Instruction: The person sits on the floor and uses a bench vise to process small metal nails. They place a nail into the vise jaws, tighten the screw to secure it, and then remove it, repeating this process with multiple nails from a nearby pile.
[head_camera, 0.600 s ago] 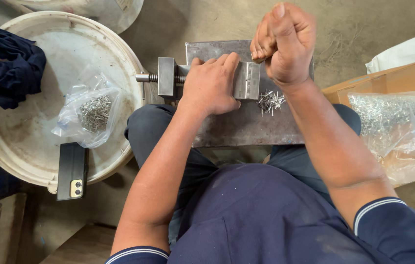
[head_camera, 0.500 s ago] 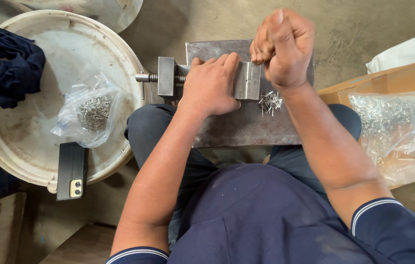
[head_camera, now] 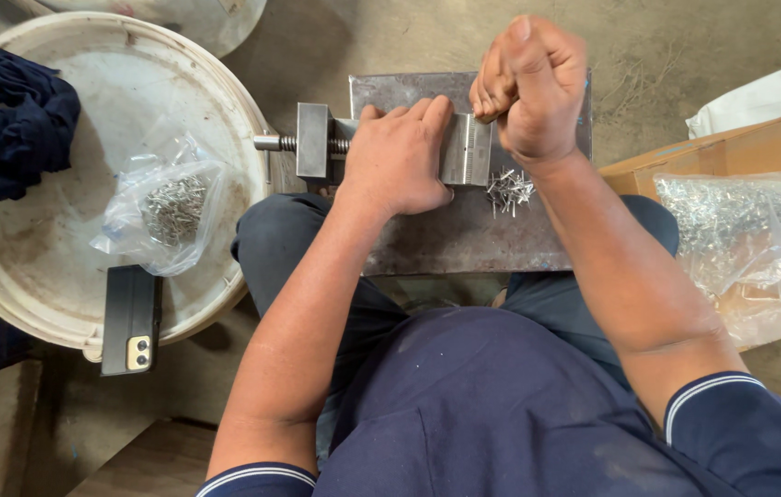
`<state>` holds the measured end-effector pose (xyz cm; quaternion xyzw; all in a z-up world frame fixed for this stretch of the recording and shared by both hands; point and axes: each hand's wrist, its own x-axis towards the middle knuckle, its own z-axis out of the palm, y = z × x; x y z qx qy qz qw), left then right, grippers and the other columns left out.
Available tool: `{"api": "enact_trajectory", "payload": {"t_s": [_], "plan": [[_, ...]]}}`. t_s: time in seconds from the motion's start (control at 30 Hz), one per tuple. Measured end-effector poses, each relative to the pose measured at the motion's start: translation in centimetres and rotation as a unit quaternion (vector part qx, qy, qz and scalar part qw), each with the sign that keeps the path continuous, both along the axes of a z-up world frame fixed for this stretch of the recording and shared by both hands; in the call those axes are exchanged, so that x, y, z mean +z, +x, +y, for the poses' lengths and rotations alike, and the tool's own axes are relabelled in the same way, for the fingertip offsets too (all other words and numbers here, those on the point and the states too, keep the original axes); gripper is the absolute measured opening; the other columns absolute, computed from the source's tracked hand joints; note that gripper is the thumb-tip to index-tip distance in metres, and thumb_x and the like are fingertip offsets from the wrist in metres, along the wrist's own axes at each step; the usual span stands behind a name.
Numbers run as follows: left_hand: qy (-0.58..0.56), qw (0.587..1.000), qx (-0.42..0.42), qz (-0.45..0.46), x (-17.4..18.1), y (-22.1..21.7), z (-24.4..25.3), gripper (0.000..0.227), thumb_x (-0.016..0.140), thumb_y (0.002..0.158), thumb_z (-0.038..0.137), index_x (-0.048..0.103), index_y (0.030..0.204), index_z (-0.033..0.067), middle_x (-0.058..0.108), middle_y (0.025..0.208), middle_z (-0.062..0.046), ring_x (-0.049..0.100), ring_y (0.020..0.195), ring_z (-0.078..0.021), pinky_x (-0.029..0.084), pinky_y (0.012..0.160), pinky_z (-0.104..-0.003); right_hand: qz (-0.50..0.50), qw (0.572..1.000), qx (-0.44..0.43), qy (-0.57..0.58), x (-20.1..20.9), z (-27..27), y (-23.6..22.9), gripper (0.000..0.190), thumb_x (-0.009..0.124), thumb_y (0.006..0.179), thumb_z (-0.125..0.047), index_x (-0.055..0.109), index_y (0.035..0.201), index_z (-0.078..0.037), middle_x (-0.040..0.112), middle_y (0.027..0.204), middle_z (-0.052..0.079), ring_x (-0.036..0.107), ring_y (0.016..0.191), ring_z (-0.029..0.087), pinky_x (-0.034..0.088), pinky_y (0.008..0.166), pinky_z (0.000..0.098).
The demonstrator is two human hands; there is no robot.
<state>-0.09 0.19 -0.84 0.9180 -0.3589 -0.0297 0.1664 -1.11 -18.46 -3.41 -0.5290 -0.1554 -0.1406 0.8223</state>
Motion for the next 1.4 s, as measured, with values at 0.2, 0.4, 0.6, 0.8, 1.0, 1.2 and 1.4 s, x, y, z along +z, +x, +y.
{"api": "enact_trajectory", "payload": {"t_s": [0.2, 0.4, 0.6, 0.8, 1.0, 1.2, 1.4], "plan": [[0.012, 0.999, 0.005, 0.03, 0.1, 0.2, -0.1, 0.078, 0.087, 0.049, 0.032, 0.051, 0.116, 0.0117, 0.066, 0.103, -0.004, 0.066, 0.097, -0.0284, 0.041, 0.08, -0.048, 0.018, 0.999, 0.002, -0.051, -0.2, 1.3, -1.5, 0.048, 0.054, 0.118, -0.03, 0.043, 0.079, -0.004, 0.046, 0.059, 0.008, 0.042, 0.047, 0.014, 0.04, 0.05, 0.0298], [0.012, 1.0, -0.001, 0.006, -0.2, 0.0, -0.1, 0.086, 0.09, 0.048, 0.037, 0.05, 0.12, 0.0106, 0.066, 0.103, -0.005, 0.065, 0.096, -0.0296, 0.041, 0.081, -0.048, -0.02, 0.999, 0.007, -0.042, 0.4, 0.6, -2.3, 0.049, 0.054, 0.118, -0.032, 0.043, 0.079, -0.004, 0.045, 0.057, 0.006, 0.042, 0.047, 0.013, 0.041, 0.05, 0.0298], [0.018, 1.0, 0.004, 0.022, -0.2, 0.0, 0.0, 0.081, 0.088, 0.051, 0.033, 0.05, 0.12, 0.0123, 0.065, 0.104, -0.003, 0.065, 0.098, -0.0284, 0.042, 0.083, -0.048, 0.012, 0.998, 0.008, -0.064, 0.9, 1.4, -3.0, 0.048, 0.054, 0.118, -0.029, 0.042, 0.078, -0.004, 0.048, 0.06, 0.007, 0.043, 0.049, 0.013, 0.04, 0.051, 0.0291], [0.012, 1.0, -0.004, 0.004, -0.5, 0.1, 0.0, 0.079, 0.089, 0.052, 0.033, 0.05, 0.117, 0.0141, 0.066, 0.103, -0.003, 0.066, 0.098, -0.0283, 0.042, 0.081, -0.048, 0.013, 0.994, -0.001, -0.105, 0.9, 1.7, -3.9, 0.048, 0.052, 0.117, -0.028, 0.044, 0.077, -0.003, 0.05, 0.064, 0.008, 0.045, 0.049, 0.013, 0.041, 0.051, 0.0294], [0.02, 1.0, -0.004, 0.016, -0.7, 0.1, -0.2, 0.084, 0.094, 0.05, 0.04, 0.049, 0.115, 0.0129, 0.067, 0.104, -0.003, 0.066, 0.099, -0.0294, 0.041, 0.084, -0.05, -0.011, 0.998, 0.024, -0.048, 0.5, 1.3, -4.7, 0.047, 0.053, 0.118, -0.027, 0.042, 0.079, -0.003, 0.046, 0.059, 0.006, 0.041, 0.048, 0.013, 0.041, 0.051, 0.0294], [0.016, 1.0, 0.0, 0.026, -0.1, 0.1, -0.2, 0.084, 0.095, 0.051, 0.04, 0.049, 0.116, 0.0131, 0.067, 0.104, -0.004, 0.066, 0.1, -0.0295, 0.041, 0.083, -0.05, 0.031, 0.996, 0.023, -0.08, 1.1, 1.7, -5.1, 0.046, 0.054, 0.117, -0.025, 0.044, 0.078, -0.002, 0.05, 0.061, 0.007, 0.043, 0.05, 0.013, 0.041, 0.052, 0.0303], [0.018, 1.0, -0.004, 0.012, -0.2, 0.1, -0.2, 0.082, 0.093, 0.053, 0.035, 0.05, 0.12, 0.0134, 0.067, 0.105, -0.004, 0.066, 0.1, -0.029, 0.042, 0.084, -0.049, -0.004, 0.995, 0.034, -0.089, 1.1, 2.3, -5.7, 0.047, 0.054, 0.115, -0.026, 0.044, 0.076, -0.002, 0.051, 0.061, 0.008, 0.047, 0.052, 0.013, 0.043, 0.051, 0.0291]]}}
